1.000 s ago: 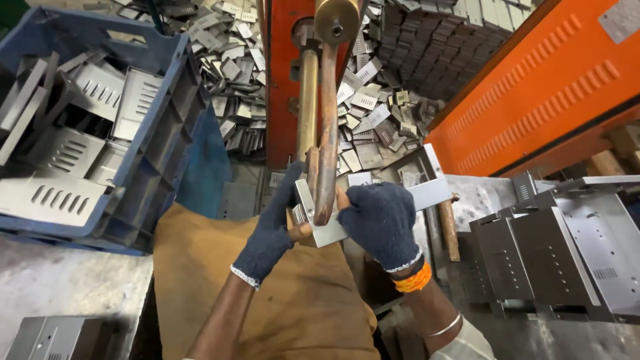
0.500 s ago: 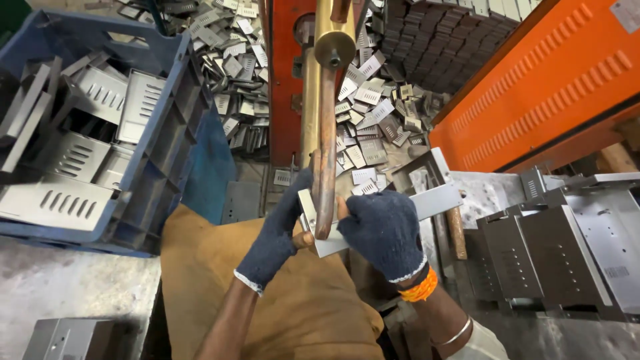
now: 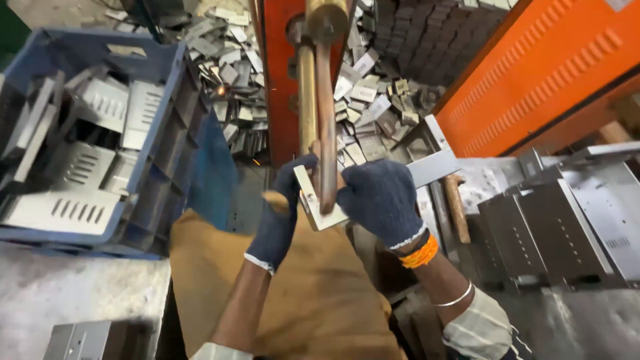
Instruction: The person picks a bent sheet-metal enclosure panel from a blue crate, positions it under the copper electrodes of a foot-pedal spot welding machine, and welds it, with sparks visible. They repeat the cycle on multiple panels and stack the welded enclosures on the adjacent table.
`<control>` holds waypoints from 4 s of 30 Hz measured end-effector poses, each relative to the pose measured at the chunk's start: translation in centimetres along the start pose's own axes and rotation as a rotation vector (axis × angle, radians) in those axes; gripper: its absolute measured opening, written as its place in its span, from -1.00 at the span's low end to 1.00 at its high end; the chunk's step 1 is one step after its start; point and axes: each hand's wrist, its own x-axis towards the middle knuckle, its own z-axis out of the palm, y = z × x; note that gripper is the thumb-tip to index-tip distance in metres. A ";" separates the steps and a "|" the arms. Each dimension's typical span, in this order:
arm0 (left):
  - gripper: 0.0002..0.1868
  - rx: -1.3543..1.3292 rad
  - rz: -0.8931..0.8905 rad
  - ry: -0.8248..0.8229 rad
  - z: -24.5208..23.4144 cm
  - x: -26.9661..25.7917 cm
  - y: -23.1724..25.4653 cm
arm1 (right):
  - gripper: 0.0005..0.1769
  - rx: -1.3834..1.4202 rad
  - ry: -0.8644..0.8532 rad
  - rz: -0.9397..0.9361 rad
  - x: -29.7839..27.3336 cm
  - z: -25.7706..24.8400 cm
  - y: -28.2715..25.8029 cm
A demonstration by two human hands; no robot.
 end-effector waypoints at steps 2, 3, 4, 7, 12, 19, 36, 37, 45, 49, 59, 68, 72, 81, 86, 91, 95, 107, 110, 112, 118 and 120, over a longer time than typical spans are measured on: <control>-0.14 0.108 0.068 -0.027 2.4 -3.1 5.5 | -0.78 -0.062 -0.031 0.001 -1.2 -1.0 -1.1; -0.11 0.105 0.075 0.016 2.2 -4.4 5.7 | -0.78 -0.002 -0.034 0.000 -2.0 -1.2 -1.7; -0.08 0.103 0.084 0.056 1.9 -5.5 5.9 | -0.77 0.056 -0.034 0.000 -2.6 -1.5 -2.2; -0.21 -0.044 0.054 0.489 -0.9 -10.6 1.7 | -0.62 0.053 0.045 0.031 -5.2 -1.8 -3.9; -0.27 -0.276 -0.162 0.745 -4.8 -19.3 -3.7 | -0.53 0.513 -0.003 0.430 -10.0 0.9 -3.8; -0.71 -0.266 -0.003 0.720 -9.7 -21.6 -8.3 | -0.67 0.972 0.169 0.603 -12.3 0.0 -3.0; -0.55 1.292 0.286 0.029 4.6 -3.9 14.3 | -0.58 0.924 0.213 0.567 -12.4 2.2 0.2; -0.60 1.364 0.282 -0.076 5.1 -2.6 15.1 | -0.52 1.079 0.177 0.550 -11.9 2.8 0.0; -0.70 1.593 0.138 -0.205 3.9 2.9 15.8 | -0.07 1.175 0.025 0.305 -6.2 5.8 -0.4; -0.69 1.596 0.134 -0.237 3.8 3.2 15.6 | 0.01 1.068 0.072 0.250 -6.7 7.4 0.4; -0.60 1.570 0.108 -0.268 4.0 4.0 15.2 | -0.09 1.099 0.105 0.227 -6.9 8.7 0.9; -0.65 1.548 0.201 -0.292 3.7 3.9 14.9 | -0.15 1.166 0.121 0.264 -7.3 8.2 0.5; -0.74 1.569 0.191 -0.327 3.5 3.8 14.9 | 0.00 1.441 -0.001 0.368 -6.4 6.9 -0.6; -0.71 1.538 0.275 -0.314 3.9 6.4 14.2 | -0.12 1.323 0.120 0.296 -4.9 6.9 1.9; -0.74 1.568 0.188 -0.333 4.2 6.5 14.2 | -0.14 1.187 0.102 0.282 -5.1 6.8 2.0; -0.75 1.479 0.263 -0.323 3.8 6.5 13.5 | -0.14 1.224 0.134 0.230 -5.0 6.6 2.1; -0.72 1.529 0.265 -0.342 3.9 5.9 13.8 | -0.14 1.400 0.046 0.436 -4.9 5.5 2.0; -0.70 1.282 0.014 -0.025 12.1 -8.3 10.5 | -0.32 1.025 0.124 0.681 -15.1 8.1 4.7; -0.74 1.076 -0.151 -0.165 18.9 -8.8 10.7 | -0.26 1.259 0.080 0.900 -17.8 -0.1 8.2; -0.85 0.881 -0.032 -0.322 22.3 -9.3 11.0 | -0.41 0.810 0.258 0.697 -17.7 -8.7 8.4; -0.72 0.441 0.478 -0.473 25.0 -4.6 12.1 | -0.55 -0.028 0.870 0.681 -18.7 -20.3 8.9; -0.75 0.435 0.345 -0.437 25.4 -4.0 11.1 | -0.72 -0.308 0.677 0.576 -16.8 -21.7 10.4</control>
